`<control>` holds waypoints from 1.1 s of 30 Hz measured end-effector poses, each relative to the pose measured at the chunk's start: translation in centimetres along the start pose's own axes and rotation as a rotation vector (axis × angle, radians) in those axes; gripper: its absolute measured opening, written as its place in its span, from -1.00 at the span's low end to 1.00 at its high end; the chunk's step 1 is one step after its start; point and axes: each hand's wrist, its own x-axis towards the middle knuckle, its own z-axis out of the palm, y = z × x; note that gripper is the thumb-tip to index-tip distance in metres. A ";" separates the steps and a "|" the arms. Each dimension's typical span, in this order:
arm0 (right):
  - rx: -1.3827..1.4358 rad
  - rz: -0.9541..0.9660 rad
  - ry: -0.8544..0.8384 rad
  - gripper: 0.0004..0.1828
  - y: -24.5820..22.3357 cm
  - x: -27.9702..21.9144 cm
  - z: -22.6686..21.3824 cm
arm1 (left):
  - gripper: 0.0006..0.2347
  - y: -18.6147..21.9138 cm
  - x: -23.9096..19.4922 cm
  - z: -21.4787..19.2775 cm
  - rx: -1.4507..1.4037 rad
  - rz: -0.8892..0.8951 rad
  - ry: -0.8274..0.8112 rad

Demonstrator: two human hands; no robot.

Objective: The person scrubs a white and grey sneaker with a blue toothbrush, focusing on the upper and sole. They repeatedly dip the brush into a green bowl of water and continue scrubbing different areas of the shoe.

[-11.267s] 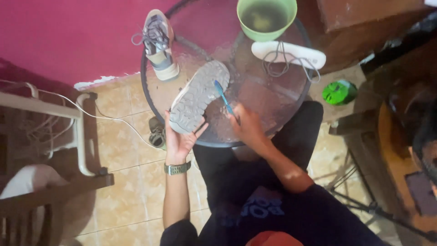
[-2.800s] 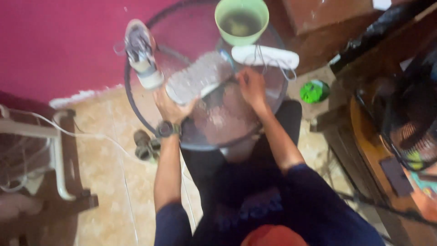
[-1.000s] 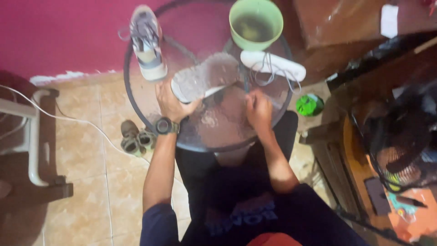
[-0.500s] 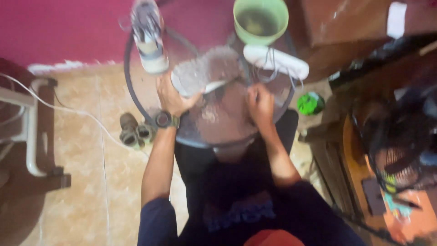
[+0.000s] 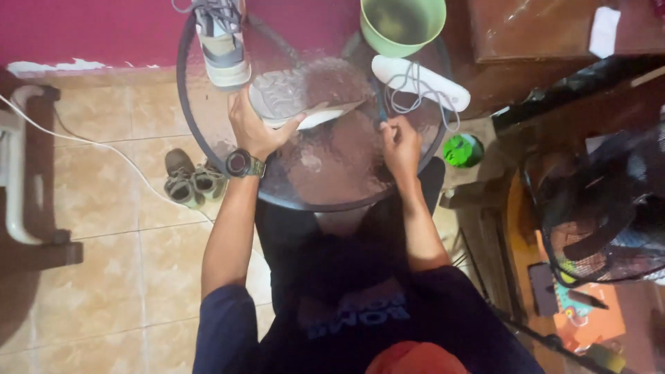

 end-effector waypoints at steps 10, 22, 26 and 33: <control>-0.022 -0.031 -0.042 -0.84 -2.9 -1.7 -2.3 | -0.13 0.5 0.2 -0.6 0.010 -0.123 0.017; 0.085 -0.039 -0.118 -0.85 -1.7 0.1 -1.9 | -0.10 0.8 -1.0 -0.7 -0.049 -0.286 -0.053; 0.051 -0.144 -0.149 -0.80 -3.4 2.3 -2.8 | -0.13 1.8 0.2 -0.9 0.138 -0.203 -0.063; -0.196 -0.134 -0.191 -0.77 -3.9 3.8 -2.8 | 0.05 -0.7 -2.3 0.6 0.217 -0.339 -0.178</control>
